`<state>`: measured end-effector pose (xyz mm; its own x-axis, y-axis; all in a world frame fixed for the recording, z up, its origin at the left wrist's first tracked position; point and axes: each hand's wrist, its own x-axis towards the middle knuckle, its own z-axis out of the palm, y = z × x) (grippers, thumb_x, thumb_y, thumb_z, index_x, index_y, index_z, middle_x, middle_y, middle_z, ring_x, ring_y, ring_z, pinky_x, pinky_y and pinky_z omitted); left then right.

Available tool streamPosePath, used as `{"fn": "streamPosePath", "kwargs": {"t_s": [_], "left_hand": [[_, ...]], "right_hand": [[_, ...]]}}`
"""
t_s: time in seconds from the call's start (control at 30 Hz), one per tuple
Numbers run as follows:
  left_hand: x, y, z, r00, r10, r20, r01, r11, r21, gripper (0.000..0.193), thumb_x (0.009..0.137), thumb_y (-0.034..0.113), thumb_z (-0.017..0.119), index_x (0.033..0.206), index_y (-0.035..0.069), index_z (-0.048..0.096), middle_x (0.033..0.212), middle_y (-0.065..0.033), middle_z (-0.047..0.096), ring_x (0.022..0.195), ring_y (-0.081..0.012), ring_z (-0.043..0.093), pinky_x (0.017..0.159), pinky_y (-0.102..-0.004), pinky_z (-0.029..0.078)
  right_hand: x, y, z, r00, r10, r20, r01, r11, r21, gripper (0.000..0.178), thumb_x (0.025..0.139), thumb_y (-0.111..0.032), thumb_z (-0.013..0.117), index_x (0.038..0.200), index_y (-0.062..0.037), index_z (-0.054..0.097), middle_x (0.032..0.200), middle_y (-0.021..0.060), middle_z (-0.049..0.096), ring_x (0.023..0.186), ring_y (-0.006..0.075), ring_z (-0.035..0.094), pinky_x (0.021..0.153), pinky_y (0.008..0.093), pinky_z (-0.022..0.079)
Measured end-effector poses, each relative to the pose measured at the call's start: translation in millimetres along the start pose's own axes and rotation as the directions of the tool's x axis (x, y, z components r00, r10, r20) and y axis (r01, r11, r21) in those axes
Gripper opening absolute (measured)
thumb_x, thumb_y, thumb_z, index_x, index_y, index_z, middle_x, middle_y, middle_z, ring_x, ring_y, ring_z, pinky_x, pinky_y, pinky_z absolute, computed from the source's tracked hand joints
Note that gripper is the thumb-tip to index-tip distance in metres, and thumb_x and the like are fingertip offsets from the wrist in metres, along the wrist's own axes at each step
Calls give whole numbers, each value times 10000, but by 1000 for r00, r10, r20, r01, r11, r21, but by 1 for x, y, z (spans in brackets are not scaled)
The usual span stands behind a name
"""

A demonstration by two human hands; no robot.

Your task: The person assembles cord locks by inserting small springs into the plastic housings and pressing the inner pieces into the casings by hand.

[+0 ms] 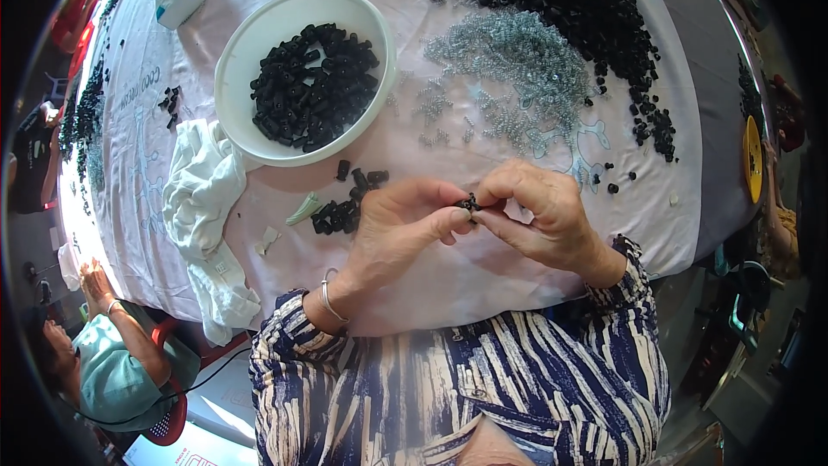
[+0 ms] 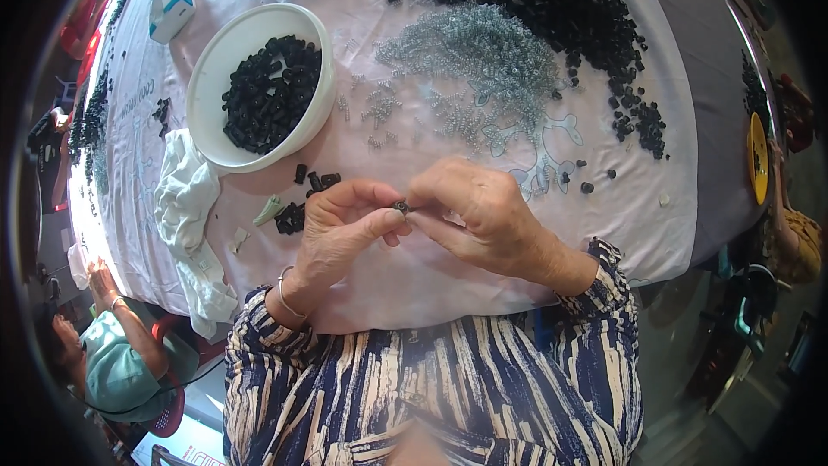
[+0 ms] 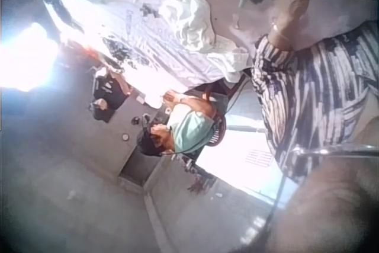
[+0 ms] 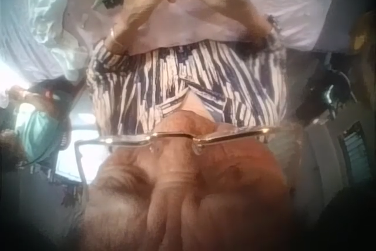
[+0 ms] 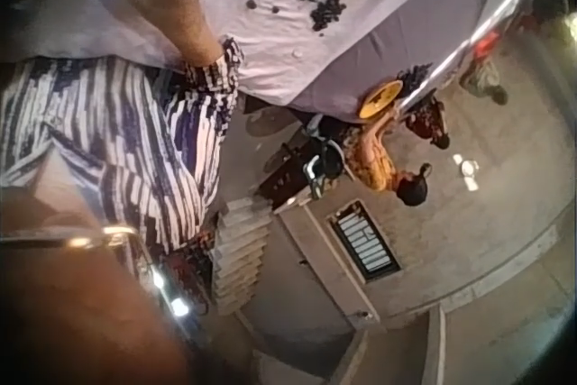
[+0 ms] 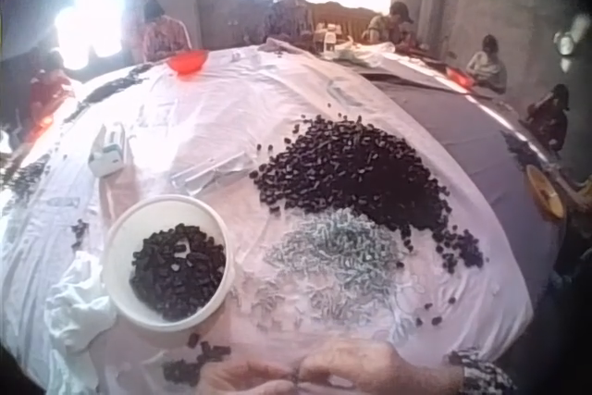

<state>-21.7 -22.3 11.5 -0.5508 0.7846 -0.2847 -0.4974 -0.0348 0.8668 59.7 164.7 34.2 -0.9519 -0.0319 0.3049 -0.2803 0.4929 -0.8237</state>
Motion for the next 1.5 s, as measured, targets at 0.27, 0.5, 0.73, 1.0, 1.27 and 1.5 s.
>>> {"fn": "streamPosePath", "kwargs": {"t_s": [0.27,0.5,0.73,1.0,1.27,1.5], "left_hand": [[0,-2,1,999,38,-3,-38,999,19,198,871,66,661,1046,-23,635,949,-76,666,837,-134,639,675,-237,520],[-1,-1,1,998,64,3,-64,997,51,203,880,52,645,1064,-28,620,960,-77,659,859,-134,639,685,-234,525],[-1,-2,0,998,55,16,-56,996,67,197,891,46,628,1073,-29,613,979,-81,653,869,-137,639,691,-233,531],[-1,-2,1,998,61,36,-63,996,62,190,904,40,608,1076,-41,597,971,-84,647,867,-125,634,687,-221,529],[1,-3,1,996,81,47,-85,992,97,190,907,35,601,1079,-47,594,969,-82,648,847,-106,623,686,-214,528],[1,-3,2,994,105,30,-109,976,186,172,896,28,616,1052,-44,613,957,-79,655,821,-95,621,676,-213,529]], "right_hand": [[0,1,2,999,-44,-9,43,998,-45,232,701,68,696,887,-21,592,770,68,609,667,195,599,565,294,477],[3,2,2,996,-94,12,94,995,-34,229,713,96,675,884,-21,577,768,66,606,660,177,590,566,271,480],[3,3,4,993,-118,0,117,991,-57,226,709,82,686,876,-22,573,749,64,593,654,177,588,559,269,482],[2,4,5,999,-53,5,53,998,-43,213,681,35,683,854,-24,572,749,81,572,654,235,589,555,338,475],[2,6,9,993,-113,-27,110,989,-95,240,666,25,691,853,-31,551,717,81,549,631,241,577,544,345,469],[2,6,5,996,-91,1,91,993,-73,238,661,26,689,846,-28,549,716,81,551,619,238,573,541,342,469]]}}
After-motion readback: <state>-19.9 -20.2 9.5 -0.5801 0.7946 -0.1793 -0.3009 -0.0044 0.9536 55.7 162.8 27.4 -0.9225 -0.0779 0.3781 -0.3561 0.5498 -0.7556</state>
